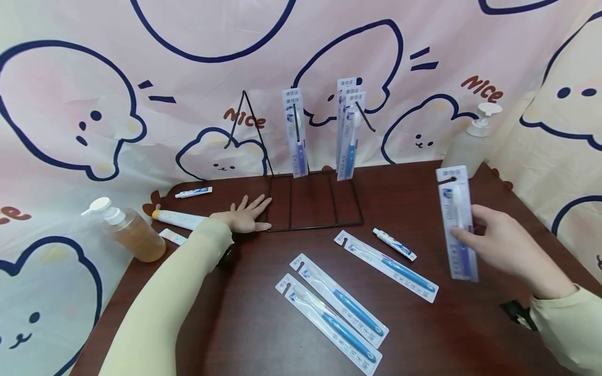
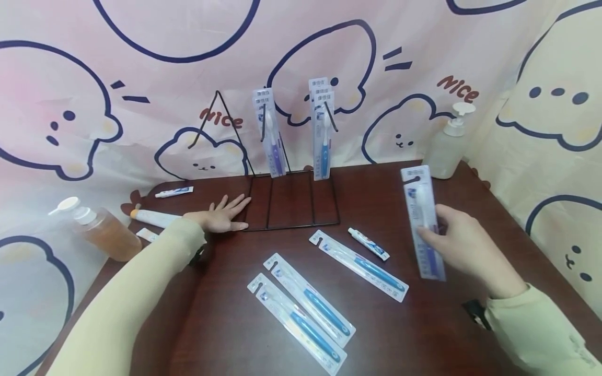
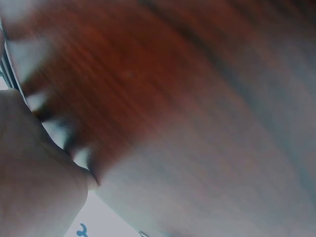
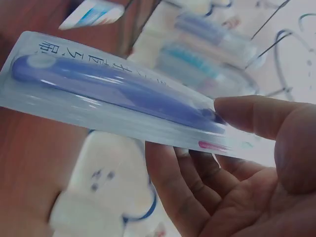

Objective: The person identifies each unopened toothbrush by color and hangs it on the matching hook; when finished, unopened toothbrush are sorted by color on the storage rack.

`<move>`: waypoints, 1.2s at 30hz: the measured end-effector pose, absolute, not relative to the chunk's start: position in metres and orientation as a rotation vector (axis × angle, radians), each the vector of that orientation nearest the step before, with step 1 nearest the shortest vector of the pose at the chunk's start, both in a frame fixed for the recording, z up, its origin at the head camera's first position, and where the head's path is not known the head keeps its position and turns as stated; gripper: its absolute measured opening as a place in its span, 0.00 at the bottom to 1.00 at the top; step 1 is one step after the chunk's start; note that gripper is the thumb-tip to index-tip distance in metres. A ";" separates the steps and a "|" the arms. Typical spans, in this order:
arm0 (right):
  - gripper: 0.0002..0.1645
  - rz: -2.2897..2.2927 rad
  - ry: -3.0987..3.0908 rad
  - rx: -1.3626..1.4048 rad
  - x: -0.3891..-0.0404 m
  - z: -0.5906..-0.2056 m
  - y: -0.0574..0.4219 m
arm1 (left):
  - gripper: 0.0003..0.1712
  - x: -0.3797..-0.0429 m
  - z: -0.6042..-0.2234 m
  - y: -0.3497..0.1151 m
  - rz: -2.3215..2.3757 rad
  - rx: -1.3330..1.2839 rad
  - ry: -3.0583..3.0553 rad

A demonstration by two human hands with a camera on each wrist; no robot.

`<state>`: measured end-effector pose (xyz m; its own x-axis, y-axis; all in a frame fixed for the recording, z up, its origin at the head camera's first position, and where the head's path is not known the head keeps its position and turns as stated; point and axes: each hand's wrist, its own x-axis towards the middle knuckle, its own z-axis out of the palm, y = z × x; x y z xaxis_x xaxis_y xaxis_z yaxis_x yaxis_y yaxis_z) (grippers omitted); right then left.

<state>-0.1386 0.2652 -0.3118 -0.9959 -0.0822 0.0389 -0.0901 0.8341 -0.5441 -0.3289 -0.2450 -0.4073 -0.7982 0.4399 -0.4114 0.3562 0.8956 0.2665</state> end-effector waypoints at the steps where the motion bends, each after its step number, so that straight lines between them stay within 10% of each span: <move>1: 0.36 0.905 -2.987 0.168 -0.139 -0.310 0.257 | 0.49 -0.329 -0.407 -0.245 0.241 0.578 2.587; 36: 0.29 1.370 -2.712 0.721 -0.198 -0.282 0.075 | 0.49 -0.329 -0.408 -0.246 0.240 0.583 2.588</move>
